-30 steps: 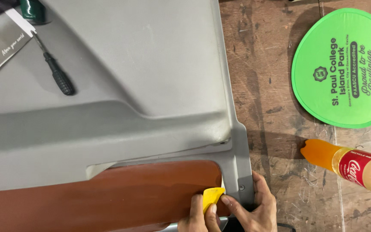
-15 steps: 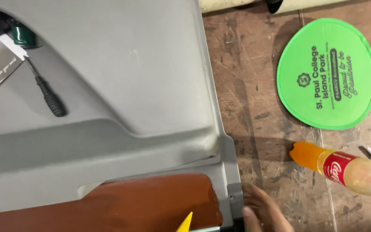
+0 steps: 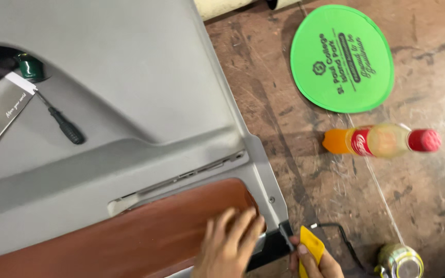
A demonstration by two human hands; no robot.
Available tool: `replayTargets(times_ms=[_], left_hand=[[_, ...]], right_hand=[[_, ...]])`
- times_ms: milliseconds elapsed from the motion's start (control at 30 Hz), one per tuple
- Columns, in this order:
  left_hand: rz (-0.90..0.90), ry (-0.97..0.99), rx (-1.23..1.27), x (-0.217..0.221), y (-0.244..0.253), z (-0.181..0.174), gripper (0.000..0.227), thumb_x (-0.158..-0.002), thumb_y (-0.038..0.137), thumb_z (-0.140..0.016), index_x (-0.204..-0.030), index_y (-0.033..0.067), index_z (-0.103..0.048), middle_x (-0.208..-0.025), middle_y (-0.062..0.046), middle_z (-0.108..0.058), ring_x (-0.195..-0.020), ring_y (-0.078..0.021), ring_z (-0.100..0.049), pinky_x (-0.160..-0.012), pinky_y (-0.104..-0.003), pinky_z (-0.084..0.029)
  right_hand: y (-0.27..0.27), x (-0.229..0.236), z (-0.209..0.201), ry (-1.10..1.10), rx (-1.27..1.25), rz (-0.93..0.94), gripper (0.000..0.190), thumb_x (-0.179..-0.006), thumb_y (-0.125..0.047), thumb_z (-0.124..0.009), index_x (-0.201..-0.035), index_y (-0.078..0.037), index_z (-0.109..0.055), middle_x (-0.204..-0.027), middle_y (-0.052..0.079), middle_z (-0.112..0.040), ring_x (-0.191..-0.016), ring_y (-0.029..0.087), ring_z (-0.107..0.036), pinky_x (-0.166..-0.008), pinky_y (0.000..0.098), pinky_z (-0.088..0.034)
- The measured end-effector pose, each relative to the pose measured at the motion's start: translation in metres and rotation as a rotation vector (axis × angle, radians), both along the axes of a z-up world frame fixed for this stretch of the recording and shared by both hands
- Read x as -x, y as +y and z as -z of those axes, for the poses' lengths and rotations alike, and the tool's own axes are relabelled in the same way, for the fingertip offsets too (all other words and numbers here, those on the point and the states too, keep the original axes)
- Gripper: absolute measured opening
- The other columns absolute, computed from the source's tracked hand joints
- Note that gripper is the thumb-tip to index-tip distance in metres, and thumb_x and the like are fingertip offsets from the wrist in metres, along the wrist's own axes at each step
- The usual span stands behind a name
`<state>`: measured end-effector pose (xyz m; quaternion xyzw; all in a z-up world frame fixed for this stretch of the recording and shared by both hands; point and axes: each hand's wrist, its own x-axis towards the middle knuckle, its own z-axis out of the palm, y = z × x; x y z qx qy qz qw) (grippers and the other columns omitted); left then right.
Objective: The person reupholsters a car door panel by pressing a brown vinyl piece into the recessed handle area using a yellow squeegee and their fingers, then continues to smooth and tuck the vinyl around the edges of the handle and panel frame.
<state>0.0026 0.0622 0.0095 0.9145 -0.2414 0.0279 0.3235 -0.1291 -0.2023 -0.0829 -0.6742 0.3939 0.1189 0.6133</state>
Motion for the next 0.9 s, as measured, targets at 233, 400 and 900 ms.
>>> replayTargets(times_ms=[233, 400, 900], left_hand=[[0.403, -0.109, -0.086, -0.053, 0.013, -0.014, 0.026, -0.094, 0.013, -0.064, -0.119, 0.0062, -0.069, -0.133, -0.01, -0.062, -0.128, -0.0305, -0.052, -0.105, -0.056, -0.043], [0.489, 0.015, -0.032, -0.078, 0.002, -0.024, 0.025, -0.091, 0.008, -0.063, -0.114, 0.0082, -0.073, -0.12, -0.004, -0.068, -0.117, -0.0259, -0.056, -0.106, -0.047, -0.041], [0.468, 0.128, 0.182, -0.076, 0.006, -0.024, 0.011, -0.087, 0.021, -0.075, -0.094, 0.0135, -0.077, -0.1, 0.0, -0.064, -0.1, -0.0215, -0.055, -0.094, -0.041, -0.039]], right_hand=[[0.051, -0.055, -0.103, 0.096, 0.448, -0.453, 0.03, -0.088, -0.021, -0.074, -0.117, -0.014, -0.069, -0.075, 0.01, -0.078, -0.073, 0.018, -0.079, -0.069, 0.0316, -0.063], [0.072, -0.07, -0.101, -0.194, 0.524, -0.543, 0.056, -0.076, -0.014, -0.077, -0.13, -0.017, -0.062, -0.095, 0.008, -0.079, -0.087, 0.021, -0.08, -0.076, 0.0368, -0.062], [0.11, -0.031, -0.068, -0.416, 0.796, -0.485, 0.062, -0.069, -0.025, -0.089, -0.128, -0.025, -0.071, -0.088, 0.005, -0.067, -0.074, 0.015, -0.073, -0.066, 0.0296, -0.063]])
